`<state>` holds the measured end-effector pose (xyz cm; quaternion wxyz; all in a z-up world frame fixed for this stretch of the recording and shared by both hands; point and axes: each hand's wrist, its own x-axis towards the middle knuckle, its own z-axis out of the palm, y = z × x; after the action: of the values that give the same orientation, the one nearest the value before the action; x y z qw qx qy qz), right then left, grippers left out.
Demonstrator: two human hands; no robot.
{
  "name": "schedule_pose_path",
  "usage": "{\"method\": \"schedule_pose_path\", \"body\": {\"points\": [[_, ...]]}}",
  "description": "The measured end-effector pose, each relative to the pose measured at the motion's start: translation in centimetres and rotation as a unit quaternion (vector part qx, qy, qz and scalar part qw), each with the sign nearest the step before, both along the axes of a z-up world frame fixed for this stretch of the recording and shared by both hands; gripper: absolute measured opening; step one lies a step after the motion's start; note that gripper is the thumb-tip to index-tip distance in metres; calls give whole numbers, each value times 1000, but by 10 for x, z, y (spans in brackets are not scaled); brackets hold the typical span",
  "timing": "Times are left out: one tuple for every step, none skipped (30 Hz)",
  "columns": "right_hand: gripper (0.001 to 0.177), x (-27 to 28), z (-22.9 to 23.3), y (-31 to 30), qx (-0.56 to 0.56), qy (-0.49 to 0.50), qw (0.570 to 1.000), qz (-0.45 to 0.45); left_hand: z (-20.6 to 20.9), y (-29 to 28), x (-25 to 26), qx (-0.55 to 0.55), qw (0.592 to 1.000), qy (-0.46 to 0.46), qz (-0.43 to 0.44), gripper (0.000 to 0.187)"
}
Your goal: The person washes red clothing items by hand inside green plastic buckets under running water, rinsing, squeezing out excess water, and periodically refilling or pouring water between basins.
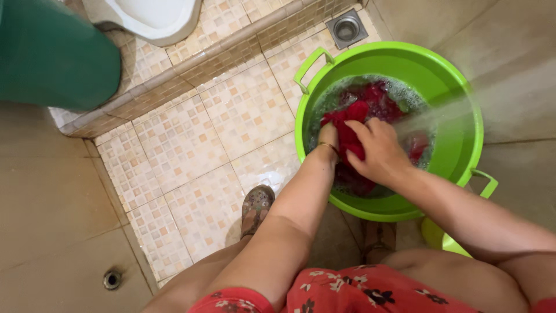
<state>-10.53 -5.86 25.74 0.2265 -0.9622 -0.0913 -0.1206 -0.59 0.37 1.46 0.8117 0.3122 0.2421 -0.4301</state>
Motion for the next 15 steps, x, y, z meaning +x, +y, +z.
{"method": "schedule_pose_path", "body": {"points": [[60, 0, -22, -1, -37, 38, 998, -28, -12, -2, -2, 2, 1000, 2, 0, 46], [62, 0, -46, -2, -73, 74, 993, -57, -22, -4, 0, 68, 998, 12, 11, 48], [62, 3, -70, -7, -71, 74, 993, -58, -31, -7, 2, 135, 990, 21, 21, 50], [63, 7, -91, -15, -151, 160, 974, -58, -37, -9, 3, 200, 979, 31, 31, 54], [64, 8, -108, -23, -229, 243, 941, -56, -39, -10, 4, 264, 963, 40, 41, 57], [64, 9, -122, -30, -229, 242, 941, -57, -37, -12, 6, 325, 943, 48, 53, 62], [67, 10, -134, -36, -221, 309, 922, -82, -31, -13, 7, 325, 943, 47, 53, 62], [70, 11, -144, -40, -210, 373, 897, -108, -21, -12, 6, 388, 921, 35, 8, 72], [70, 21, -152, -46, -208, 373, 898, -108, -8, -10, 3, 447, 893, 23, -37, 83], [69, 35, -157, -54, -214, 356, 905, -90, 7, -7, 1, 448, 893, 21, -38, 83], [69, 41, -159, -57, -220, 340, 912, -72, 24, -1, -3, 466, 878, -10, -105, 89], [69, 43, -155, -59, -223, 337, 912, -74, 41, 0, -6, 478, 861, -42, -168, 97], [57, 44, -148, -59, -167, 377, 907, -90, 58, 2, -9, 488, 839, -75, -231, 106], [48, 51, -136, -54, -110, 412, 899, -101, 75, 5, -8, 497, 812, -108, -287, 116], [48, 53, -118, -49, -113, 405, 902, -100, 91, 9, -7, 505, 780, -140, -341, 127]]}}
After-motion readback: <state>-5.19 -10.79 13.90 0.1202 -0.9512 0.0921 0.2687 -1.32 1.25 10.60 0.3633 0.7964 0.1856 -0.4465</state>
